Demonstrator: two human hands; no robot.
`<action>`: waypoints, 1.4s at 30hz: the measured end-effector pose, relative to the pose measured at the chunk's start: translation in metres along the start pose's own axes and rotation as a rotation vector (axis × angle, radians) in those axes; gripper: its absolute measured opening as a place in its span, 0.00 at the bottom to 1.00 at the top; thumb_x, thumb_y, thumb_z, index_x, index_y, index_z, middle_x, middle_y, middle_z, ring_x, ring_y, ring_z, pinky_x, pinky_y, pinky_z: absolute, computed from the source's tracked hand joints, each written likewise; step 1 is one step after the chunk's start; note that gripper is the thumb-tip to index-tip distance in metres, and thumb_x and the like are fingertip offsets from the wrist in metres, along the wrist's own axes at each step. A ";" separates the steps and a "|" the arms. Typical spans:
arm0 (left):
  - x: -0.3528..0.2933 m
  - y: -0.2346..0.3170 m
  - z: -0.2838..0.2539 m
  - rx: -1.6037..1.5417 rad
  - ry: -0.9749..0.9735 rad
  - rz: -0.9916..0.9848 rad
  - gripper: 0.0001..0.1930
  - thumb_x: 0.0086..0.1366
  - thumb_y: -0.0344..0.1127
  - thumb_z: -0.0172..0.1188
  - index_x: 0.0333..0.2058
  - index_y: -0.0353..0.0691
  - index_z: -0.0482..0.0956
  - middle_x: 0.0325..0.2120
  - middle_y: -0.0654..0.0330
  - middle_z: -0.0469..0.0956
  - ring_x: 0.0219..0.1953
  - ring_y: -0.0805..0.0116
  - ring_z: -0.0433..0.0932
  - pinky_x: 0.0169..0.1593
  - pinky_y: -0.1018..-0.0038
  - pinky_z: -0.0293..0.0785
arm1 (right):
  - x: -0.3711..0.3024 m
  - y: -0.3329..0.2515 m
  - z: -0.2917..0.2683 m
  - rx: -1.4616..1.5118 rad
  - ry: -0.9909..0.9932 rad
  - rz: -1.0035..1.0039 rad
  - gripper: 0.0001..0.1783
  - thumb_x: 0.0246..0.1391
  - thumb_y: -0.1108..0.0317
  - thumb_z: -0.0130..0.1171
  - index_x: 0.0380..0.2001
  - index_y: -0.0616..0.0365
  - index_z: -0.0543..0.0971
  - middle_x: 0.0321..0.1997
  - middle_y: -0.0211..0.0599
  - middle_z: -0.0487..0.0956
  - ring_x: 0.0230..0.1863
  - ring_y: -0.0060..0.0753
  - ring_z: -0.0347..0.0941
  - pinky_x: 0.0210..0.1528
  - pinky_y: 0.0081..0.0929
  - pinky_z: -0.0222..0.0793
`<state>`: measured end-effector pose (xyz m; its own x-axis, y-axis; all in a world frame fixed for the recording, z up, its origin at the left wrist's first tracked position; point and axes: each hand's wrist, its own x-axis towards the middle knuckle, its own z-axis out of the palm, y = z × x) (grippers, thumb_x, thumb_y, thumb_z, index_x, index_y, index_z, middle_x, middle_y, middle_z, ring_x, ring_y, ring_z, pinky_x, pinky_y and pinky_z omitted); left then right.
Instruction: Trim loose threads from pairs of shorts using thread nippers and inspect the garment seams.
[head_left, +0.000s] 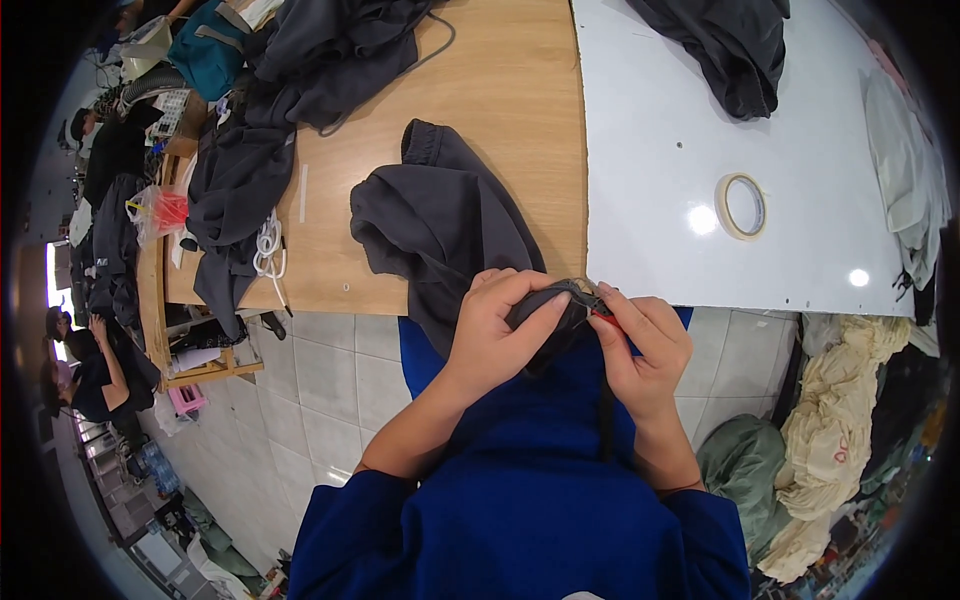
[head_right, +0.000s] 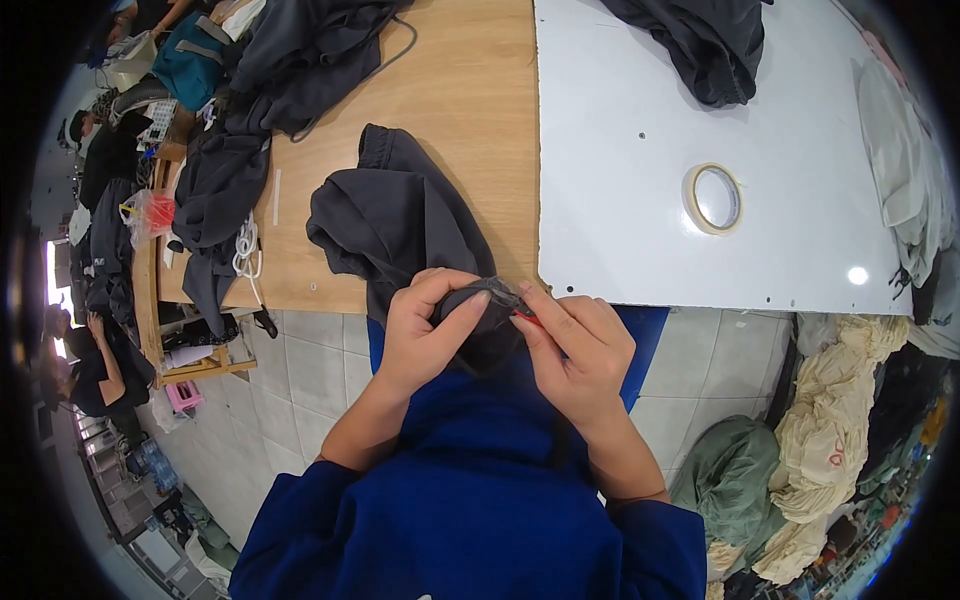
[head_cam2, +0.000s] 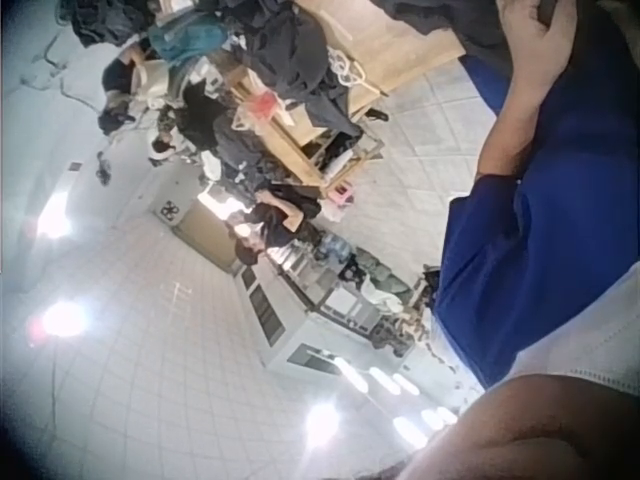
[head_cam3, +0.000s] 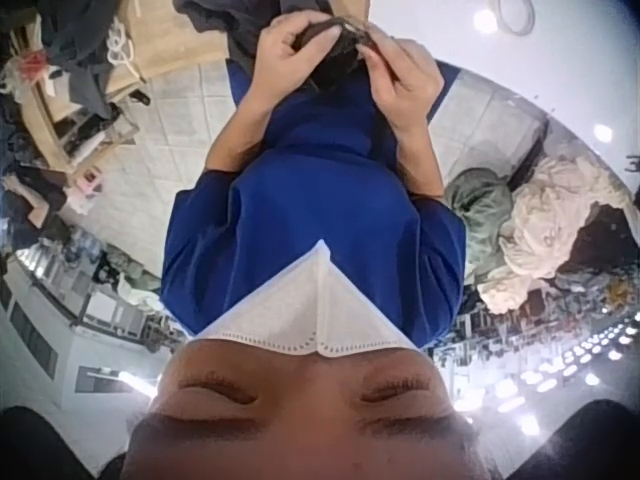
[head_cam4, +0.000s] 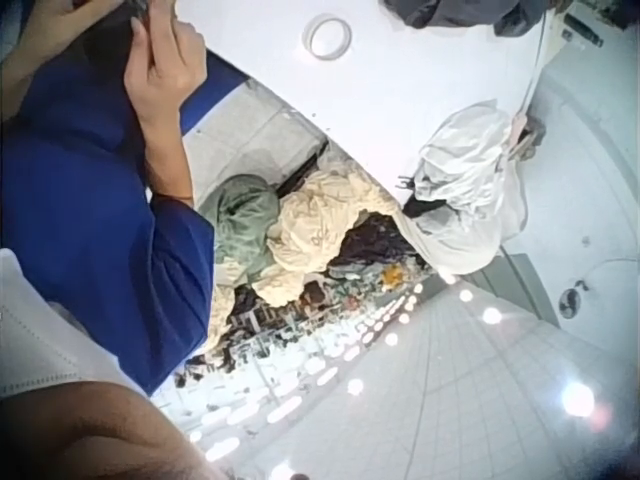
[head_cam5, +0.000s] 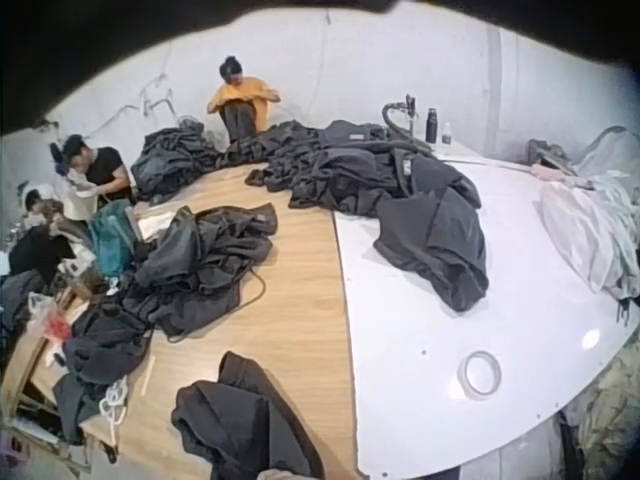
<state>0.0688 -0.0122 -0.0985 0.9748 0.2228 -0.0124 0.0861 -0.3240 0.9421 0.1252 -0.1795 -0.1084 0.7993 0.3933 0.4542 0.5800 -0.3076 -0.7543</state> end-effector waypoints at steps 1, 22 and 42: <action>0.000 0.000 0.000 0.000 0.001 -0.001 0.05 0.57 0.27 0.60 0.32 0.35 0.80 0.26 0.62 0.78 0.31 0.72 0.72 0.41 0.78 0.65 | -0.001 0.000 0.000 0.043 0.009 0.027 0.19 0.36 0.77 0.67 0.38 0.61 0.82 0.20 0.34 0.73 0.19 0.27 0.66 0.23 0.20 0.61; -0.003 -0.005 -0.001 -0.289 -0.104 -0.069 0.09 0.62 0.26 0.55 0.40 0.30 0.77 0.30 0.63 0.73 0.33 0.78 0.70 0.39 0.83 0.66 | -0.002 -0.001 0.000 0.312 -0.105 0.240 0.21 0.44 0.77 0.64 0.45 0.63 0.78 0.22 0.33 0.73 0.22 0.21 0.64 0.25 0.15 0.59; 0.000 -0.003 0.002 -0.323 -0.049 -0.047 0.07 0.59 0.30 0.58 0.36 0.36 0.79 0.23 0.63 0.75 0.27 0.72 0.70 0.37 0.77 0.64 | -0.004 0.002 -0.004 0.340 -0.125 0.253 0.20 0.45 0.76 0.63 0.46 0.62 0.78 0.21 0.33 0.72 0.21 0.20 0.63 0.24 0.15 0.57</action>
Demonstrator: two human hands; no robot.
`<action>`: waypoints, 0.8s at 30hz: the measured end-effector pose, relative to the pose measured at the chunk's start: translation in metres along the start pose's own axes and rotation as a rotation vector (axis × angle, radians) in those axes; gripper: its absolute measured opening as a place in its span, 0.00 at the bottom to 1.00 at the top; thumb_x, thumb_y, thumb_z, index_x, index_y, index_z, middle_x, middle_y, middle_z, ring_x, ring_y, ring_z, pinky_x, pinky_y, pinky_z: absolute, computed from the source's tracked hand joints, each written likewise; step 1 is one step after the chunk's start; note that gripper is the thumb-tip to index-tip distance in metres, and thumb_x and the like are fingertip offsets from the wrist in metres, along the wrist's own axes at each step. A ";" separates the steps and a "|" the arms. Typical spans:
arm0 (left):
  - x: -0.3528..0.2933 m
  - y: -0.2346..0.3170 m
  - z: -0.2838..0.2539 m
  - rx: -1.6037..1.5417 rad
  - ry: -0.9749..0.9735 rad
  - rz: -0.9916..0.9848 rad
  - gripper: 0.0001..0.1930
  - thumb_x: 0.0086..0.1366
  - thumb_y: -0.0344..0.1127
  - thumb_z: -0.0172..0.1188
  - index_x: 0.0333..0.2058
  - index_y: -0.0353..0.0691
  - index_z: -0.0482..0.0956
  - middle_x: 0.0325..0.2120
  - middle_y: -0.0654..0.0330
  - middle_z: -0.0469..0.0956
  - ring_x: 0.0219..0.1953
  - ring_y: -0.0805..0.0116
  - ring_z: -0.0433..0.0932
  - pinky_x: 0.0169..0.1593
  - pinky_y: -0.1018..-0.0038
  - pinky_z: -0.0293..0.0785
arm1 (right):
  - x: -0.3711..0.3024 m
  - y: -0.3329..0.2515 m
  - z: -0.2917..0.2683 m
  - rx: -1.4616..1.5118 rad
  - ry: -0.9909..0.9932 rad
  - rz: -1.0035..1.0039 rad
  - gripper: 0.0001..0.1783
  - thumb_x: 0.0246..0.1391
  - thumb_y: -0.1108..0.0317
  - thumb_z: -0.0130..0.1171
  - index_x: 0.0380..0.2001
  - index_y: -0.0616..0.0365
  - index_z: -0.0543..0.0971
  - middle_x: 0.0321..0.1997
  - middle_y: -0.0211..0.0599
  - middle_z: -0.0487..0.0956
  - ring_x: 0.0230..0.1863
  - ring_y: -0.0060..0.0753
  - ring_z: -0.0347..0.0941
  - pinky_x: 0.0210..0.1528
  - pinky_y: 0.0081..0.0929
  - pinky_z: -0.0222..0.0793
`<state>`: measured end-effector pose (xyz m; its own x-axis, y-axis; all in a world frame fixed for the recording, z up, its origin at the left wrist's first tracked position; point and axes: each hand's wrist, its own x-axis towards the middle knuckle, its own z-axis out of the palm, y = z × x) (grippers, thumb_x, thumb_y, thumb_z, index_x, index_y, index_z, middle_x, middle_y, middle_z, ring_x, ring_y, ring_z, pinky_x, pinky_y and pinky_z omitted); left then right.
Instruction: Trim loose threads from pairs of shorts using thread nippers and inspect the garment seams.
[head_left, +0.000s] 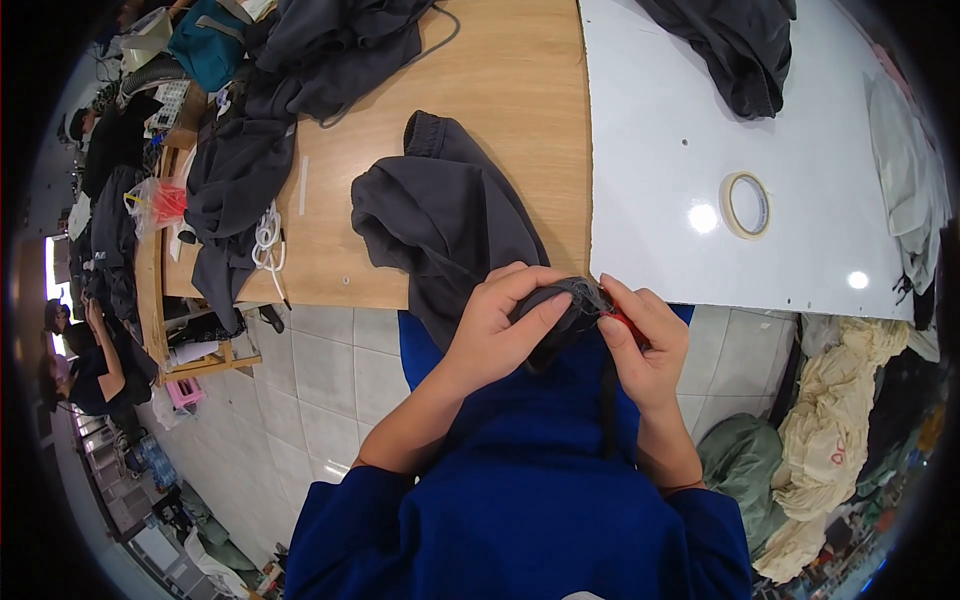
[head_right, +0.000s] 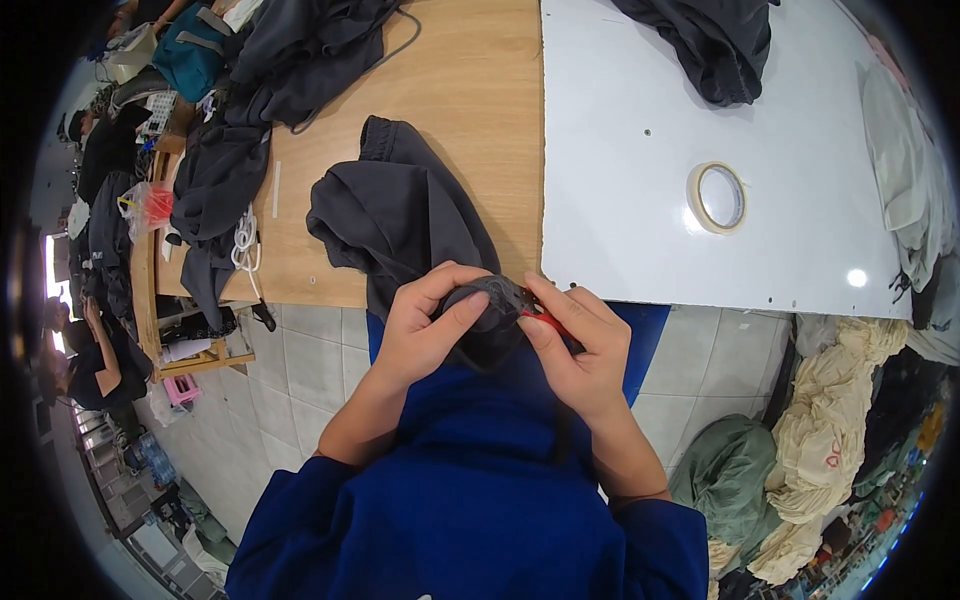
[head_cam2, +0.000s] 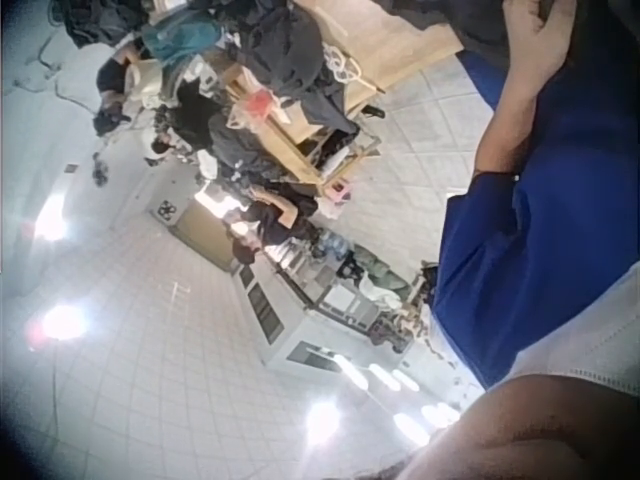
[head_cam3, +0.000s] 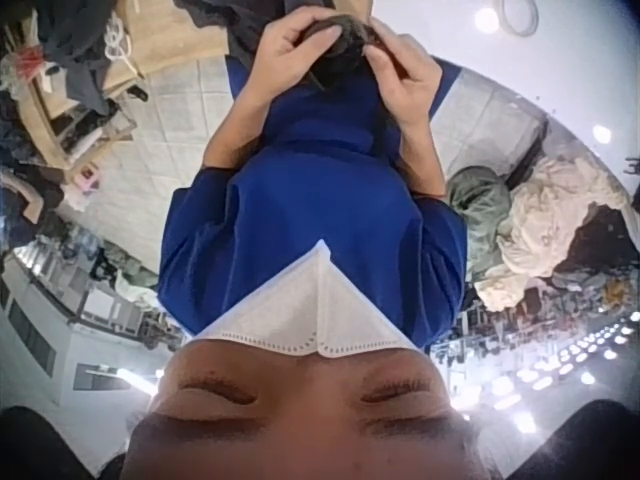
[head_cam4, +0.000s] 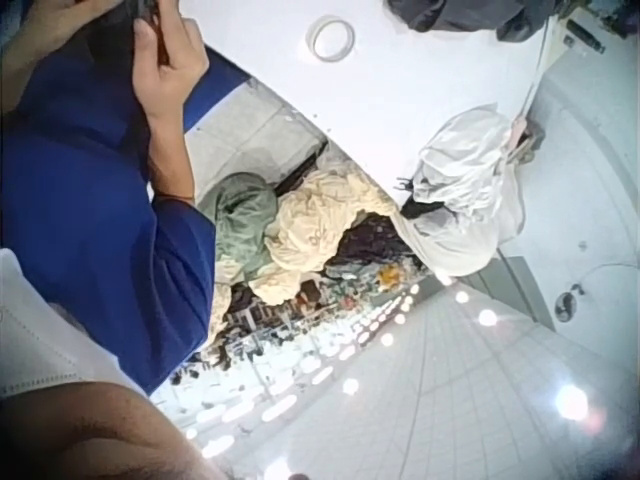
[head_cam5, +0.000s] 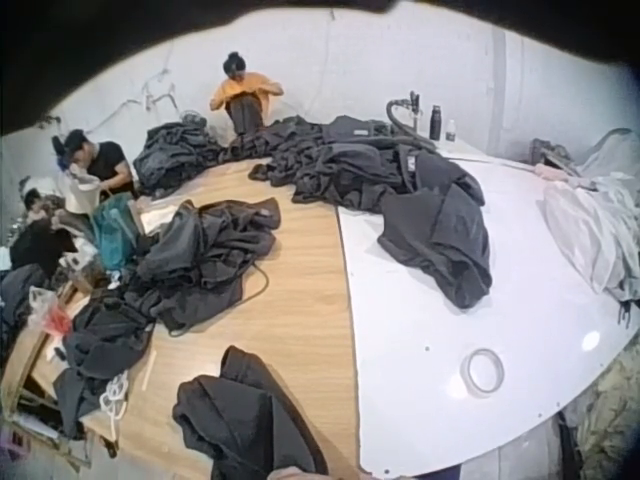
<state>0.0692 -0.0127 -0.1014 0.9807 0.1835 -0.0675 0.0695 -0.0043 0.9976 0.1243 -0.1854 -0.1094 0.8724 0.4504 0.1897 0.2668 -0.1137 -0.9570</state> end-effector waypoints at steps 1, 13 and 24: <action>0.000 0.000 -0.001 -0.001 0.000 -0.001 0.07 0.59 0.30 0.58 0.36 0.36 0.79 0.23 0.63 0.75 0.27 0.72 0.70 0.37 0.77 0.64 | 0.000 0.000 -0.001 0.009 -0.021 0.009 0.20 0.45 0.76 0.63 0.46 0.62 0.78 0.21 0.33 0.72 0.21 0.20 0.63 0.24 0.15 0.57; 0.001 0.000 -0.013 0.094 -0.191 0.044 0.07 0.62 0.33 0.53 0.34 0.37 0.78 0.22 0.63 0.73 0.27 0.69 0.69 0.41 0.74 0.60 | 0.007 0.002 -0.005 -0.005 -0.116 -0.057 0.21 0.43 0.75 0.64 0.44 0.61 0.79 0.21 0.34 0.73 0.21 0.23 0.65 0.25 0.17 0.59; -0.006 -0.001 -0.021 -0.467 -0.330 -0.294 0.10 0.66 0.32 0.48 0.37 0.31 0.74 0.26 0.68 0.71 0.30 0.84 0.66 0.35 0.84 0.63 | 0.008 0.002 -0.007 0.061 -0.190 -0.062 0.20 0.42 0.73 0.64 0.44 0.62 0.79 0.21 0.34 0.74 0.22 0.24 0.66 0.25 0.18 0.60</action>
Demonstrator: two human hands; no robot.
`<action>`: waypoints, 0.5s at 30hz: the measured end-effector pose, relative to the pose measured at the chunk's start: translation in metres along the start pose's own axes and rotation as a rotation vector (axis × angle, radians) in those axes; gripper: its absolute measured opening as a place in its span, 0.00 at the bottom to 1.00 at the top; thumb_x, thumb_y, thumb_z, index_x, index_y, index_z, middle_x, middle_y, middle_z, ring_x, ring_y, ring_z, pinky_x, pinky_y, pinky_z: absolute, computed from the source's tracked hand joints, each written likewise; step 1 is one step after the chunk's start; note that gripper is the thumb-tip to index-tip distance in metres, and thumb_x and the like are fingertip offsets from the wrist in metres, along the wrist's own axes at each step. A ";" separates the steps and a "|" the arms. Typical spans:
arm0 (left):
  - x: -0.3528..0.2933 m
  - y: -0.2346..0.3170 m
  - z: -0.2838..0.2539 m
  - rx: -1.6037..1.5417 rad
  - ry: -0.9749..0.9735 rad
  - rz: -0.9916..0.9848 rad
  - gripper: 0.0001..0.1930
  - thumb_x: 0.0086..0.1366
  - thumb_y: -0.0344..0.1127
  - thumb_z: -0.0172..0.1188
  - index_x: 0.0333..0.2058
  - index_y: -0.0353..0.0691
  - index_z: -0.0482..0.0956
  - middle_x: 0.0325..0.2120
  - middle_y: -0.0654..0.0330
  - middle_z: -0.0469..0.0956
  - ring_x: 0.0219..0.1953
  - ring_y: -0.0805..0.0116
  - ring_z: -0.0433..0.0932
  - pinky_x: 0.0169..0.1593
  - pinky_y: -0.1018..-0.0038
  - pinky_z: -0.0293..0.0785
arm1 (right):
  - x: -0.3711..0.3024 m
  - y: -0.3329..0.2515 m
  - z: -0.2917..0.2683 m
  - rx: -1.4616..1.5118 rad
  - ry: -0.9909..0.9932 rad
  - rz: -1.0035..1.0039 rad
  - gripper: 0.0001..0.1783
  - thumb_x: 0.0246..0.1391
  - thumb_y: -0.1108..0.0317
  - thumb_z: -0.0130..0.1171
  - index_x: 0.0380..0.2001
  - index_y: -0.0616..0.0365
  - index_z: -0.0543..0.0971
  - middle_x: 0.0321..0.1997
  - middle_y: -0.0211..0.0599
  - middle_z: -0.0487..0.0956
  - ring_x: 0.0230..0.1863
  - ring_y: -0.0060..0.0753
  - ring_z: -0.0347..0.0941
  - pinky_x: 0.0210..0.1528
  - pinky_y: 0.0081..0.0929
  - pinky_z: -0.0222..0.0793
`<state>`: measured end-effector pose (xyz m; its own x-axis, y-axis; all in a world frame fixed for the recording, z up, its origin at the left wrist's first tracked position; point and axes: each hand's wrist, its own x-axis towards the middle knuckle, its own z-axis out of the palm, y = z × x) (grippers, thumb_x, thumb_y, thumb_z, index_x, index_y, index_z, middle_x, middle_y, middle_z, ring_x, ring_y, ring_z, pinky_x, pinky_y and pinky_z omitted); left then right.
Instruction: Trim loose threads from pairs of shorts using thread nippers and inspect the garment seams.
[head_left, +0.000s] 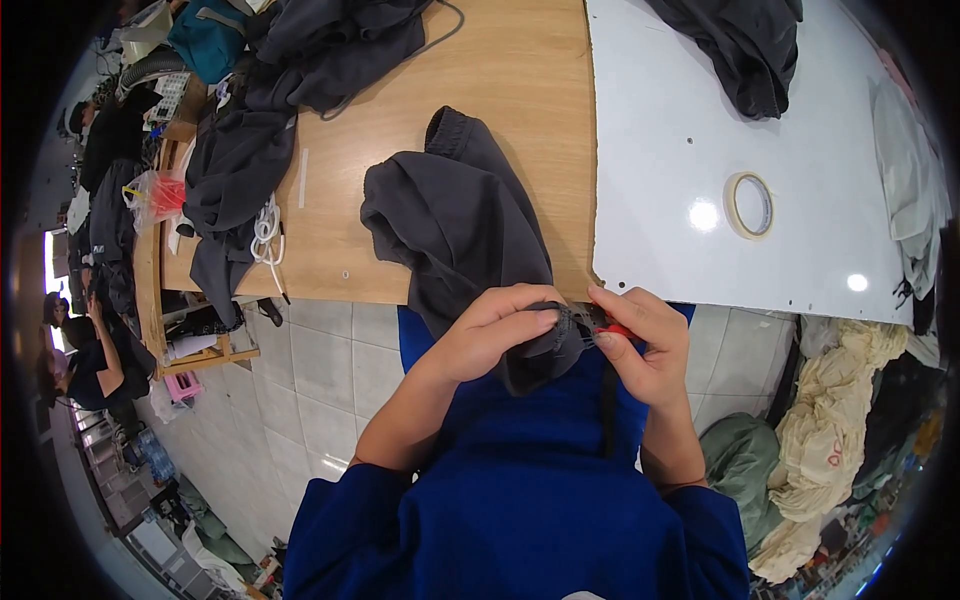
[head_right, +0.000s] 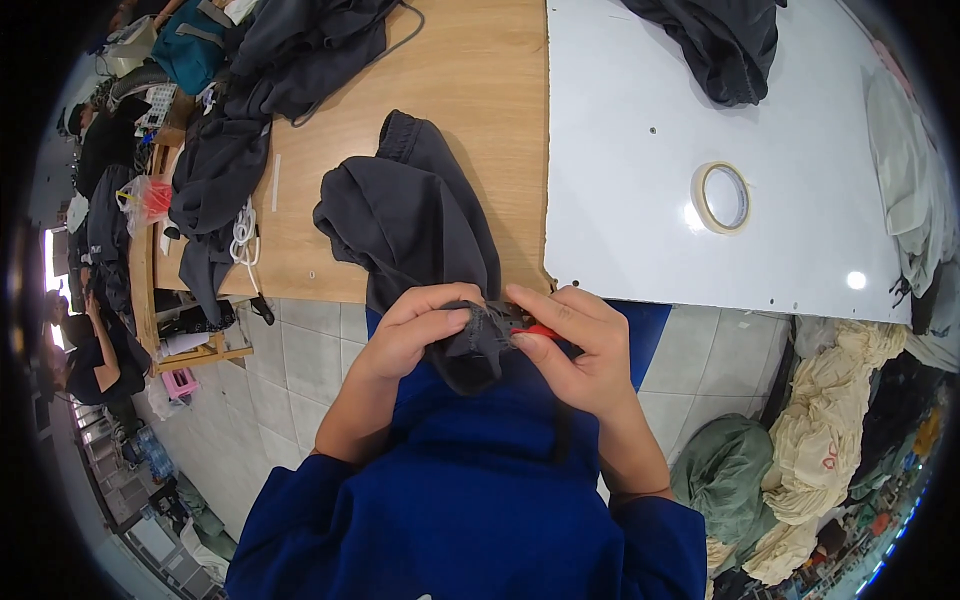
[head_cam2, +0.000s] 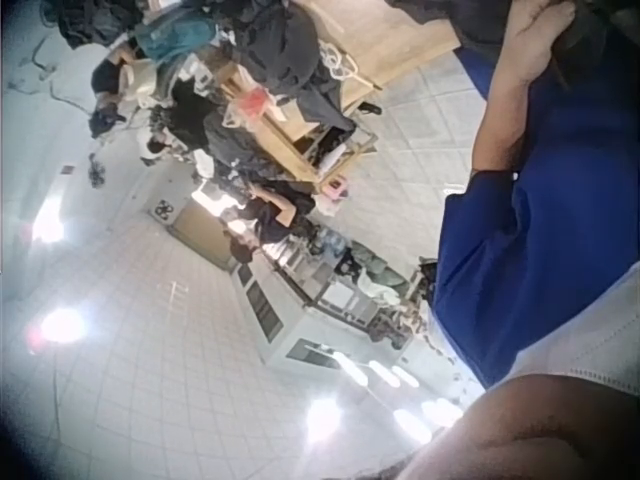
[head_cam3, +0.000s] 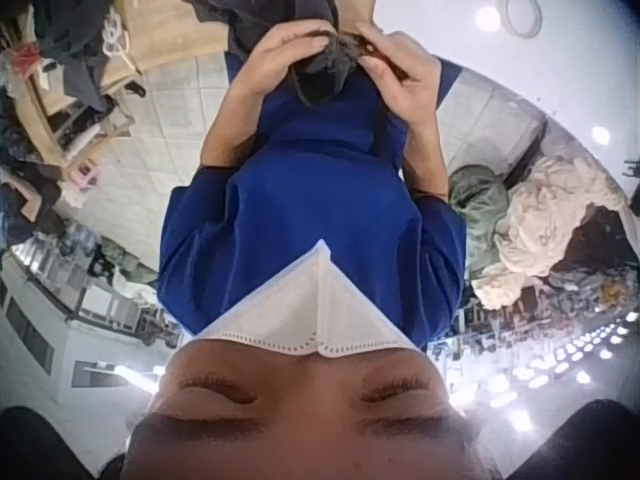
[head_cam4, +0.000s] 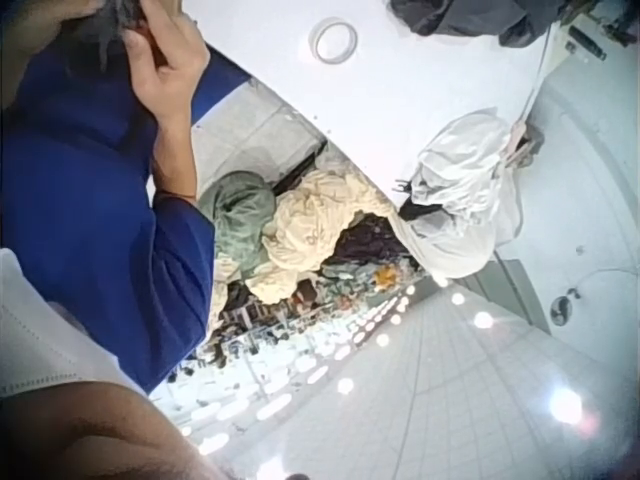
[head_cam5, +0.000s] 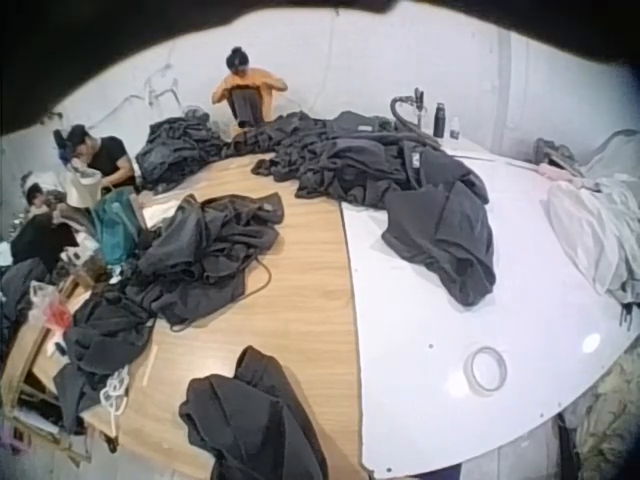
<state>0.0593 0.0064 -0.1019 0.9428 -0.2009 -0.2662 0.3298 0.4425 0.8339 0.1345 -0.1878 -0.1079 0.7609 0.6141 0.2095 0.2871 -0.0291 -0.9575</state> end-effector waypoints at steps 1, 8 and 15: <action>0.000 0.000 0.000 -0.001 0.000 0.000 0.10 0.66 0.32 0.48 0.37 0.31 0.74 0.26 0.68 0.71 0.30 0.84 0.66 0.35 0.84 0.63 | 0.000 0.000 0.000 0.003 -0.013 -0.015 0.21 0.42 0.73 0.64 0.44 0.62 0.79 0.22 0.34 0.74 0.22 0.25 0.66 0.25 0.19 0.60; 0.001 0.001 0.002 0.039 -0.029 0.030 0.10 0.66 0.32 0.48 0.35 0.30 0.75 0.25 0.67 0.72 0.29 0.83 0.66 0.34 0.83 0.63 | 0.002 -0.001 0.005 0.031 -0.029 -0.031 0.20 0.42 0.73 0.64 0.43 0.62 0.80 0.22 0.34 0.75 0.21 0.25 0.65 0.25 0.19 0.59; 0.000 -0.003 -0.002 0.164 -0.029 0.102 0.10 0.65 0.32 0.49 0.34 0.31 0.76 0.23 0.64 0.71 0.26 0.78 0.66 0.32 0.80 0.61 | 0.000 -0.001 0.005 0.028 -0.034 -0.026 0.19 0.43 0.72 0.64 0.42 0.61 0.80 0.22 0.34 0.76 0.21 0.24 0.66 0.24 0.19 0.59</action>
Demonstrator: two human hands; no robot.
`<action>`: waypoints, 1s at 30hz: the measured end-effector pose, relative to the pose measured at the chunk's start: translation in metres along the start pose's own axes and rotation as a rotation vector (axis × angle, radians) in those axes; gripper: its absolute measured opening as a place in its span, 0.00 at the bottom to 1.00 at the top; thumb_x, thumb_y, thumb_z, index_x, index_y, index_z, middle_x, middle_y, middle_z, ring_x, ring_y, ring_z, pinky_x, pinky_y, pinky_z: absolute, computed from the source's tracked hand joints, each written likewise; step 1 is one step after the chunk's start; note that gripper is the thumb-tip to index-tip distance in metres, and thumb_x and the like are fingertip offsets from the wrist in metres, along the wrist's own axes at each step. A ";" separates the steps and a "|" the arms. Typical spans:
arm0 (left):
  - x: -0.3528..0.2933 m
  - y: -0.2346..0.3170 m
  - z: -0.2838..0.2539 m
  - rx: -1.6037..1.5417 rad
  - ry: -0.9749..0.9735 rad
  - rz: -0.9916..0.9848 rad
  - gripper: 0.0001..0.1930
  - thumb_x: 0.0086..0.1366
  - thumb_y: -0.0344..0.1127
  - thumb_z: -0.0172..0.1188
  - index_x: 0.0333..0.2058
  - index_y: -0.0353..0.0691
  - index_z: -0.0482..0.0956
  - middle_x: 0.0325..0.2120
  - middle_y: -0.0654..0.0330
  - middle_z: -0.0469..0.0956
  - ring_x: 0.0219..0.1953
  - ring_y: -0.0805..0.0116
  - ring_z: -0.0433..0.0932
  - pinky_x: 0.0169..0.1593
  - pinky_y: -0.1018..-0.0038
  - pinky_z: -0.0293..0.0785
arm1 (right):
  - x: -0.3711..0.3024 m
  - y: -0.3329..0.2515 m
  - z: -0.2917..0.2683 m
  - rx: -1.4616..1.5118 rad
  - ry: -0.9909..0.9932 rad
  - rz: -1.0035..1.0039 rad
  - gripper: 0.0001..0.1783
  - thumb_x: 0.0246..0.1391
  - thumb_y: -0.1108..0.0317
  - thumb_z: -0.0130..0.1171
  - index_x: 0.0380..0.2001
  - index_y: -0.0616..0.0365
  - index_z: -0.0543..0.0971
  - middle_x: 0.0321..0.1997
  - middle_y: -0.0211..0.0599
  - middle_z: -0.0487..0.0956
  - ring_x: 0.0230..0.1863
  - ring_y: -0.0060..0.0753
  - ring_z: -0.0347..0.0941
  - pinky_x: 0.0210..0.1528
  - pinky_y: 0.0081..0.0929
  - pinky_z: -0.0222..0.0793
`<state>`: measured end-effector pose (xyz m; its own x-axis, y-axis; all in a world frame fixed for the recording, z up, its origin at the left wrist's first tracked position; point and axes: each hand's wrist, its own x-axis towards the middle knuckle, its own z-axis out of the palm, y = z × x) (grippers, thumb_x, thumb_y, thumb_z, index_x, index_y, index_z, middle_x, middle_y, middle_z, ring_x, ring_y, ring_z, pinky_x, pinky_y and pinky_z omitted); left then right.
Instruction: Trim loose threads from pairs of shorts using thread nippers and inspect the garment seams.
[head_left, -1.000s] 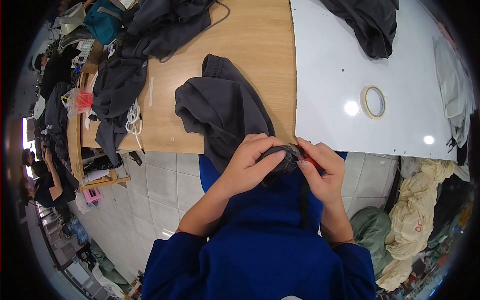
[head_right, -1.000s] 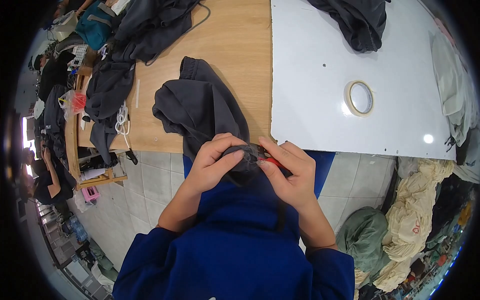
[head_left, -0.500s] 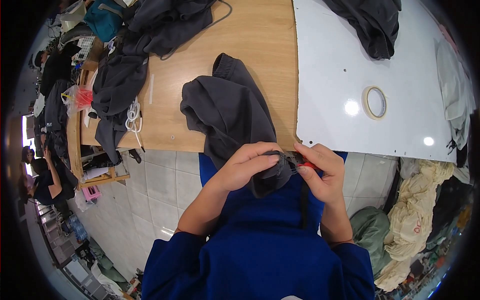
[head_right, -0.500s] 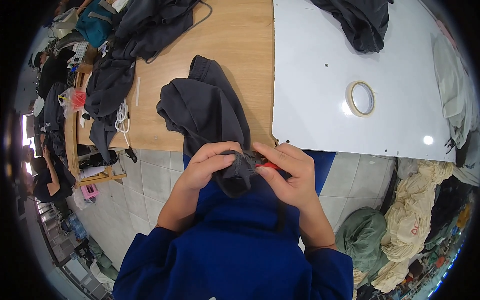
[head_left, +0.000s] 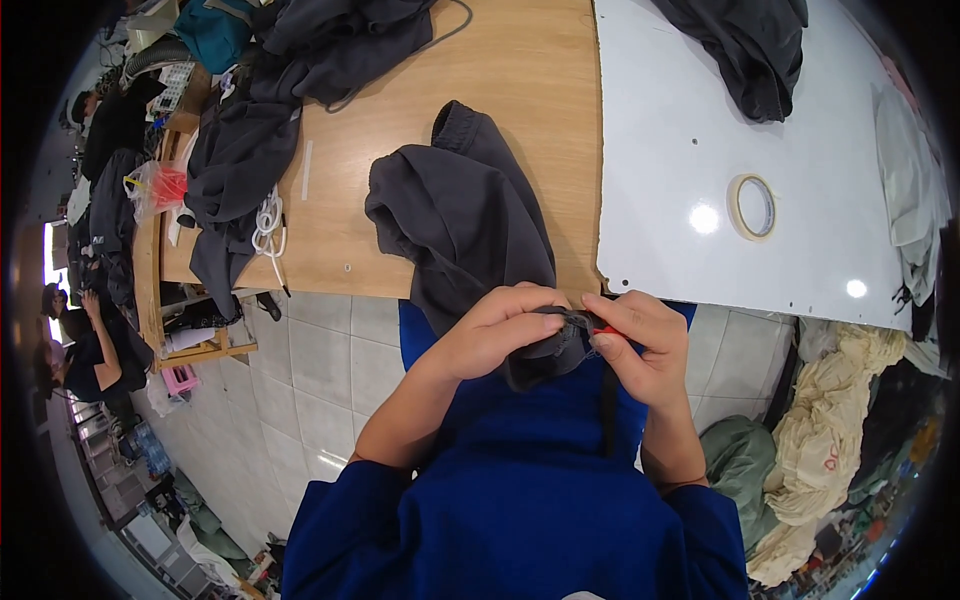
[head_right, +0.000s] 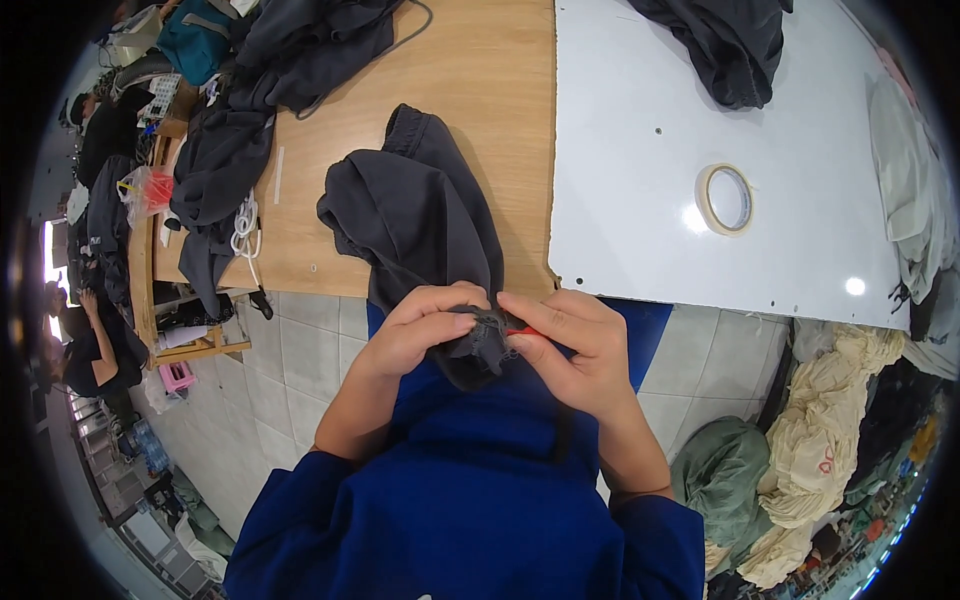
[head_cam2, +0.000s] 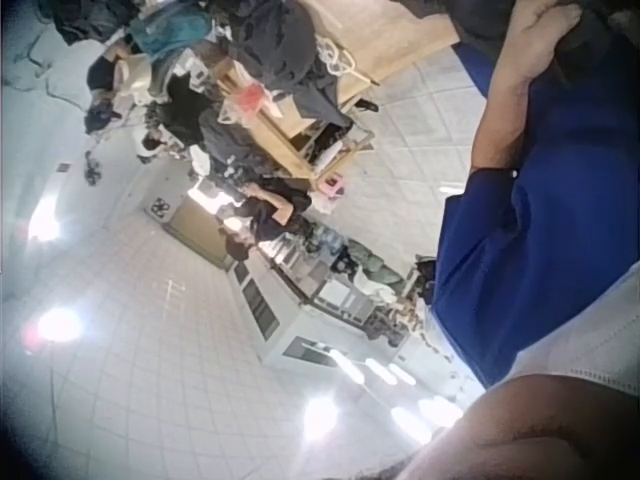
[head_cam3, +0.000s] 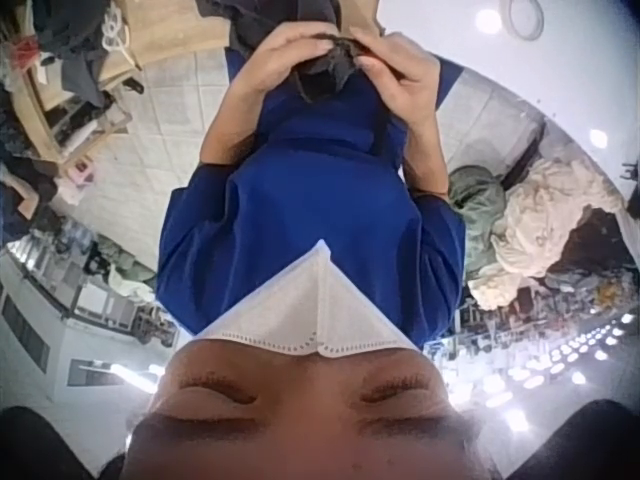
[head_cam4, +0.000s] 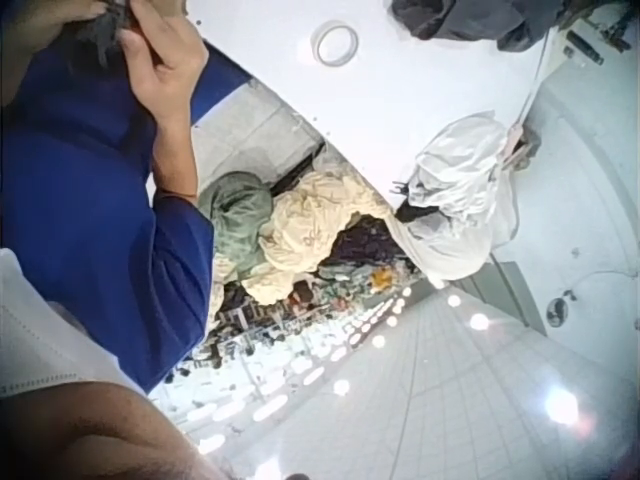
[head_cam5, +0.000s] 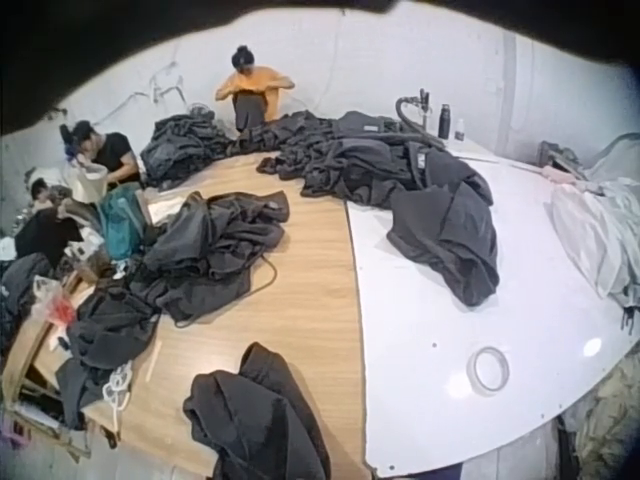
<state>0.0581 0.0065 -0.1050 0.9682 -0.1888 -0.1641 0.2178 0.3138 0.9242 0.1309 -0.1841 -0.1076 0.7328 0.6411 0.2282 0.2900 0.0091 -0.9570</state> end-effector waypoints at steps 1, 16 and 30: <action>0.000 0.000 -0.001 -0.001 -0.001 0.000 0.10 0.65 0.32 0.49 0.34 0.31 0.76 0.23 0.64 0.71 0.26 0.78 0.66 0.32 0.80 0.61 | 0.000 0.000 0.000 -0.005 -0.002 -0.004 0.19 0.43 0.72 0.64 0.42 0.60 0.80 0.22 0.34 0.76 0.21 0.24 0.66 0.24 0.19 0.59; 0.000 0.000 -0.001 -0.007 -0.011 -0.021 0.09 0.63 0.31 0.50 0.32 0.30 0.76 0.23 0.62 0.71 0.29 0.75 0.67 0.35 0.77 0.63 | -0.001 0.001 0.000 -0.059 0.011 -0.028 0.17 0.41 0.73 0.65 0.40 0.59 0.81 0.20 0.33 0.75 0.19 0.25 0.66 0.23 0.20 0.58; 0.002 0.006 0.009 -0.051 0.139 0.037 0.09 0.62 0.23 0.52 0.42 0.34 0.70 0.35 0.66 0.72 0.38 0.81 0.70 0.43 0.83 0.67 | -0.006 0.011 0.002 0.846 0.411 0.296 0.25 0.64 0.56 0.44 0.56 0.63 0.66 0.23 0.24 0.64 0.21 0.16 0.55 0.25 0.16 0.52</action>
<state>0.0604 0.0002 -0.0965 0.9825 -0.0463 -0.1803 0.1846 0.3653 0.9124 0.1287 -0.1867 -0.1201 0.9083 0.3904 -0.1500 -0.3579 0.5401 -0.7617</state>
